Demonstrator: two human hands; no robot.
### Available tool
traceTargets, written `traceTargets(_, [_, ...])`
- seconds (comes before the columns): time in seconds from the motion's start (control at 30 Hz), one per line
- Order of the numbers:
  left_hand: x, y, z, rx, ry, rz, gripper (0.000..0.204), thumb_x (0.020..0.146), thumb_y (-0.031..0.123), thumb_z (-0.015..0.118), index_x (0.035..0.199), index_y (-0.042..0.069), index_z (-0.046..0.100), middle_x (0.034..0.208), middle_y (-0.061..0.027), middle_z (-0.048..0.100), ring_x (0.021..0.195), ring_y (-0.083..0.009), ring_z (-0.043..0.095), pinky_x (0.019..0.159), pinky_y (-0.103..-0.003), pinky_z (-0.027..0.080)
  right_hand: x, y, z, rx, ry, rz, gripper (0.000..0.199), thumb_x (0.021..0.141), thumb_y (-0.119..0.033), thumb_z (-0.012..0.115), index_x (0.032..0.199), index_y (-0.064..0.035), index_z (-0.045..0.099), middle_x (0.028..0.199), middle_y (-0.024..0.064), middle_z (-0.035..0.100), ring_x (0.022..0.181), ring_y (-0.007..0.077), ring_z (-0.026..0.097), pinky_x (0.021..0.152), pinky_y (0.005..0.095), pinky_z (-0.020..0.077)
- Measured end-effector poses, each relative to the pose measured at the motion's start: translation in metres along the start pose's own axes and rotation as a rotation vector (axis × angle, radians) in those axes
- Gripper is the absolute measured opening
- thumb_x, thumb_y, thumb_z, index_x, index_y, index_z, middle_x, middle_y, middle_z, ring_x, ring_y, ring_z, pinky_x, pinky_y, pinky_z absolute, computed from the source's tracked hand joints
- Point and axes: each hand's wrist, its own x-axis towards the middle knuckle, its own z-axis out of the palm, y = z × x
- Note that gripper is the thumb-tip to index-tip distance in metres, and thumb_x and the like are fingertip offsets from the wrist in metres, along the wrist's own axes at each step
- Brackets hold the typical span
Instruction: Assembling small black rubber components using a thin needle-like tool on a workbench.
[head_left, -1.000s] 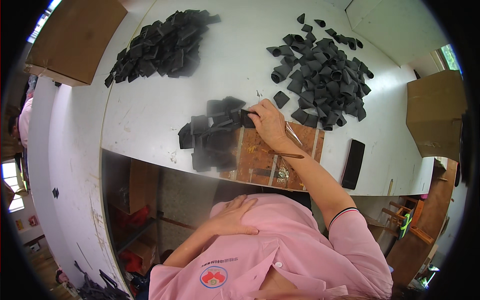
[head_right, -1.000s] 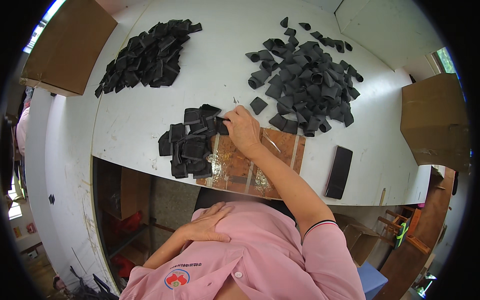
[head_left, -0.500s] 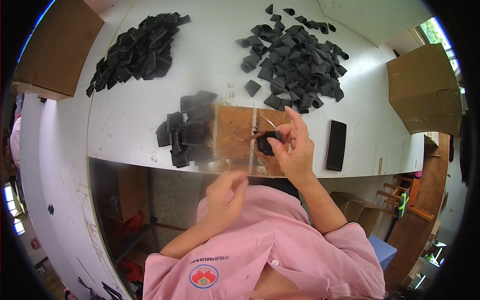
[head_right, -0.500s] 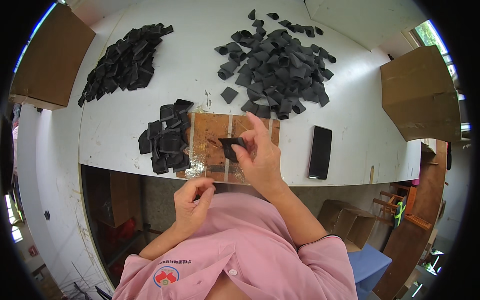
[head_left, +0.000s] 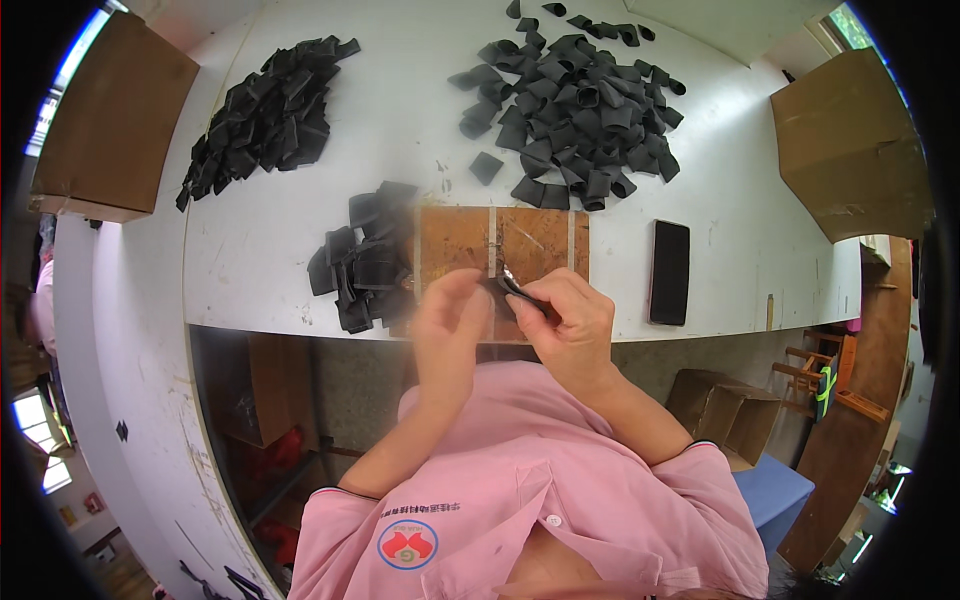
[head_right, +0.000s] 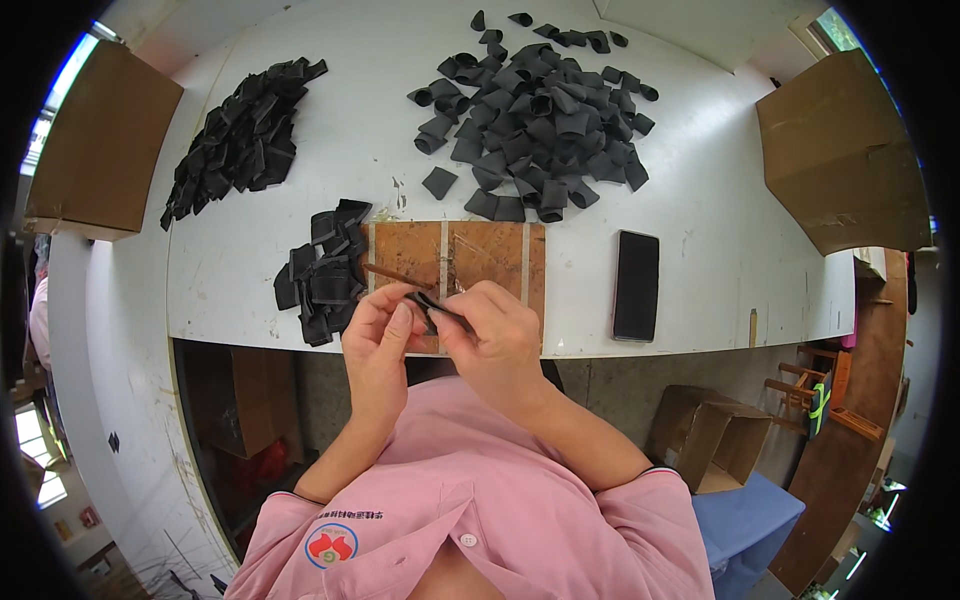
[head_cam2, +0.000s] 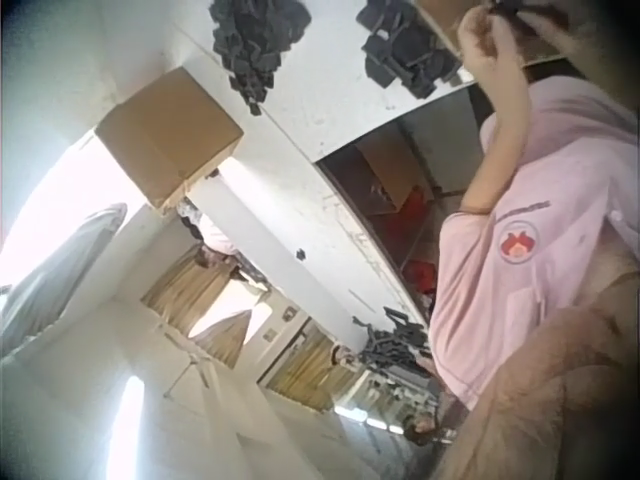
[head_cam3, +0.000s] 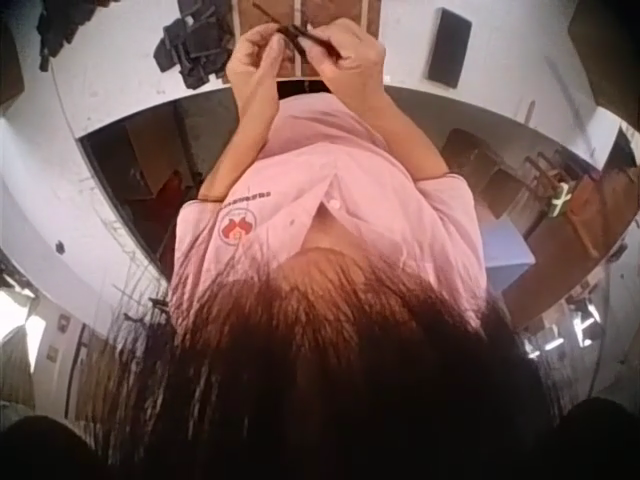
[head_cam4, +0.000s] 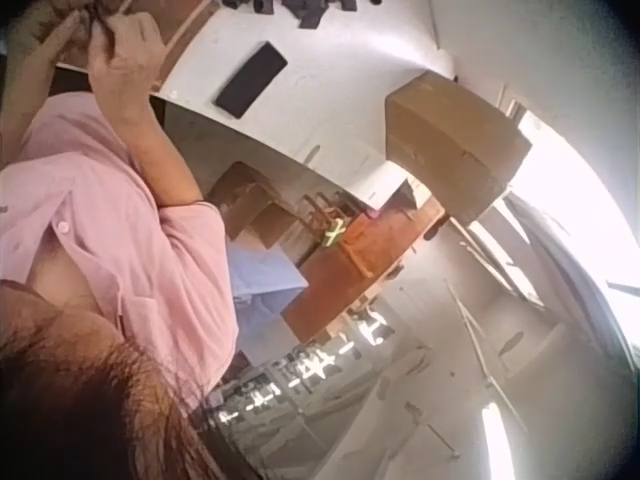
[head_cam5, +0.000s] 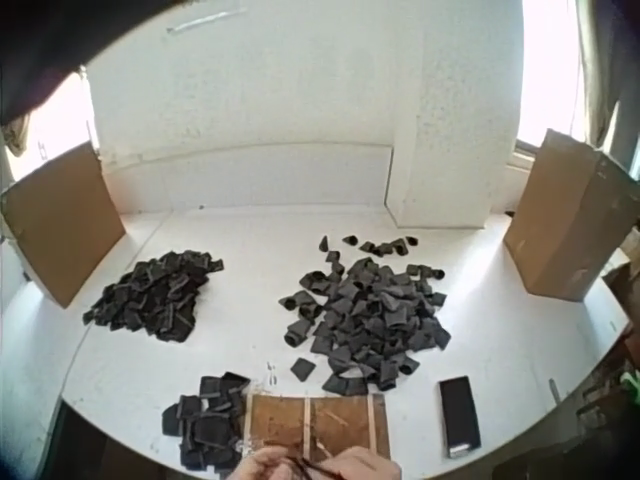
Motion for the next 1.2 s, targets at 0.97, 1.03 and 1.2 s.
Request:
traceTargets(0.97, [0.006, 0.001, 0.007, 0.265, 0.215, 0.192, 0.009, 0.074, 0.001, 0.06, 0.08, 0.001, 0.054, 0.066, -0.0039, 0.058, 0.048, -0.0068, 0.051, 0.043, -0.02, 0.04, 0.014, 0.008, 0.019, -0.538, 0.052, -0.458, 0.015, 0.065, 0.005, 0.061, 0.079, 0.0011, 0.057, 0.071, 0.0095, 0.049, 0.058, 0.0243, 0.051, 0.049, 0.0336, 0.043])
traceTargets(1.03, [0.01, 0.012, 0.001, -0.081, 0.088, 0.045, 0.012, 0.074, -0.004, 0.056, 0.085, 0.001, 0.052, 0.065, 0.0001, 0.054, 0.046, -0.0008, 0.042, 0.037, -0.016, 0.03, 0.013, 0.012, 0.02, -0.303, 0.073, -0.224, 0.013, 0.064, 0.004, 0.061, 0.075, 0.0012, 0.056, 0.069, 0.0097, 0.049, 0.057, 0.0206, 0.052, 0.051, 0.03, 0.0431])
traceTargets(1.2, [0.002, 0.038, -0.008, -0.228, -0.176, -0.152, 0.019, 0.074, -0.009, 0.051, 0.091, 0.0, 0.052, 0.069, -0.0009, 0.054, 0.05, -0.0004, 0.044, 0.038, -0.015, 0.029, 0.022, 0.008, 0.0, 0.899, -0.317, 0.489, 0.006, 0.077, -0.005, 0.061, 0.081, -0.0021, 0.062, 0.081, 0.0003, 0.059, 0.062, 0.0067, 0.05, 0.055, 0.0206, 0.0389])
